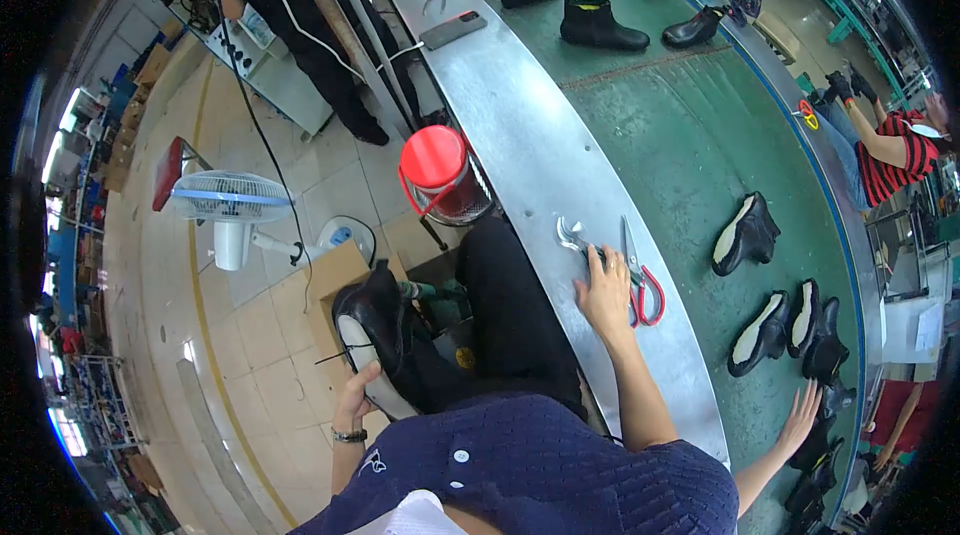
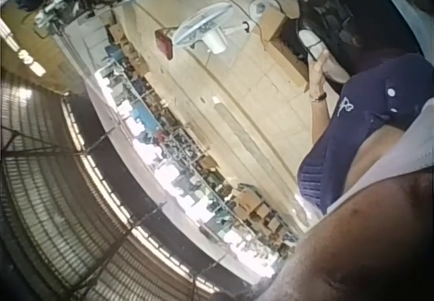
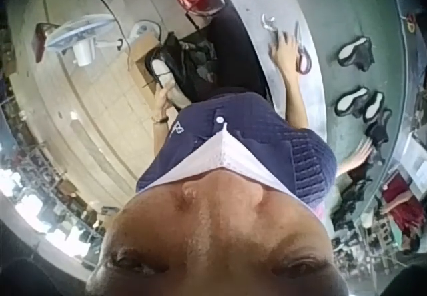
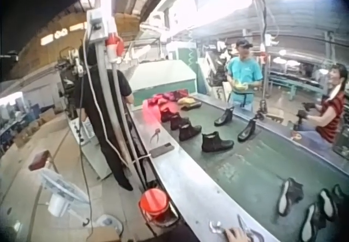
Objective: Trimming excess material and inspecting the assembly of shoes on a production line.
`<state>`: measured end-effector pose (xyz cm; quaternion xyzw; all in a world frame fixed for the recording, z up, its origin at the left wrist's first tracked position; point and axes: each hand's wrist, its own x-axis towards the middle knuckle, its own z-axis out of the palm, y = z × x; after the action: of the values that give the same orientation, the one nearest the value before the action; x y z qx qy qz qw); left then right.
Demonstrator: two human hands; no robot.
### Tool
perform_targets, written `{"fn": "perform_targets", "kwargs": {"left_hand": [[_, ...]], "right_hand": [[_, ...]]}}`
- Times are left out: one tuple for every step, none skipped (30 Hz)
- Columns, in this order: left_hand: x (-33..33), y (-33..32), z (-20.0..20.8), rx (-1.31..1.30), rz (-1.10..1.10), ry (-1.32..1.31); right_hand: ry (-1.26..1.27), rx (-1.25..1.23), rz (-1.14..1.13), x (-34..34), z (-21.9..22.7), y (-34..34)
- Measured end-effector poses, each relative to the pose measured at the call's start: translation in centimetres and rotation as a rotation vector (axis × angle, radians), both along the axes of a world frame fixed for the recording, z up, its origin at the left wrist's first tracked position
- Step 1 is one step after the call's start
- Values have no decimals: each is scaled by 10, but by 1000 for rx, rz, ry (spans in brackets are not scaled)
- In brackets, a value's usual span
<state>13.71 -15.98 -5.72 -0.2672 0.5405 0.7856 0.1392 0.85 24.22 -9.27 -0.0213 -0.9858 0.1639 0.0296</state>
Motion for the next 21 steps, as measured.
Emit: {"fn": "perform_targets", "kwargs": {"left_hand": [[2, -3, -6, 43, 8, -33], [3, -4, -11, 41, 9, -23], [2, -3, -15, 65, 30, -73], [0, -2, -19, 92, 45, -123], [-4, 0, -21, 94, 32, -117], [-7, 3, -22, 63, 61, -115], [-11, 5, -22, 71, 69, -68], [-16, 6, -21, 84, 53, -12], [-21, 7, -19, 62, 58, -29], [-24, 7, -15, 56, 89, -103], [-30, 7, -12, 81, 97, -133], [-32, 7, -7, 117, 78, -144], [-35, 7, -3, 101, 53, -113], [-37, 7, 1, 80, 32, -131], [-40, 7, 5, 57, 17, -142], [-43, 8, 8, 51, -28, -151], [-45, 8, 11, 13, -43, -148], [-49, 9, 13, 15, -70, -105], [-52, 10, 14, -29, -88, -145], [-56, 11, 14, -65, -91, -139], [-59, 12, 15, -76, -104, -105]], "right_hand": [[48, -8, 19, 1, -5, 2], [44, -18, 23, -1, -8, 3], [38, -27, 23, -4, -10, 5], [32, -62, 18, -8, -11, 6], [-3, -54, 0, -13, -12, 7], [-22, -63, 18, -17, -13, 9], [-45, -65, 6, -20, -13, 10], [-31, -65, 9, -21, -14, 11], [-26, -80, 15, -23, -15, 12], [-3, -80, 17, -22, -17, 12], [0, -65, 4, -22, -19, 11], [30, -65, -17, -19, -22, 11], [73, -90, -30, -17, -24, 9], [137, -102, -41, -14, -27, 8], [180, -103, -63, -12, -30, 6], [229, -104, -75, -9, -32, 5], [280, -106, -82, -8, -34, 4], [277, -106, -121, -7, -35, 3], [285, -117, -129, -8, -36, 3], [296, -126, -132, -8, -36, 3], [297, -123, -159, -10, -36, 4]]}}
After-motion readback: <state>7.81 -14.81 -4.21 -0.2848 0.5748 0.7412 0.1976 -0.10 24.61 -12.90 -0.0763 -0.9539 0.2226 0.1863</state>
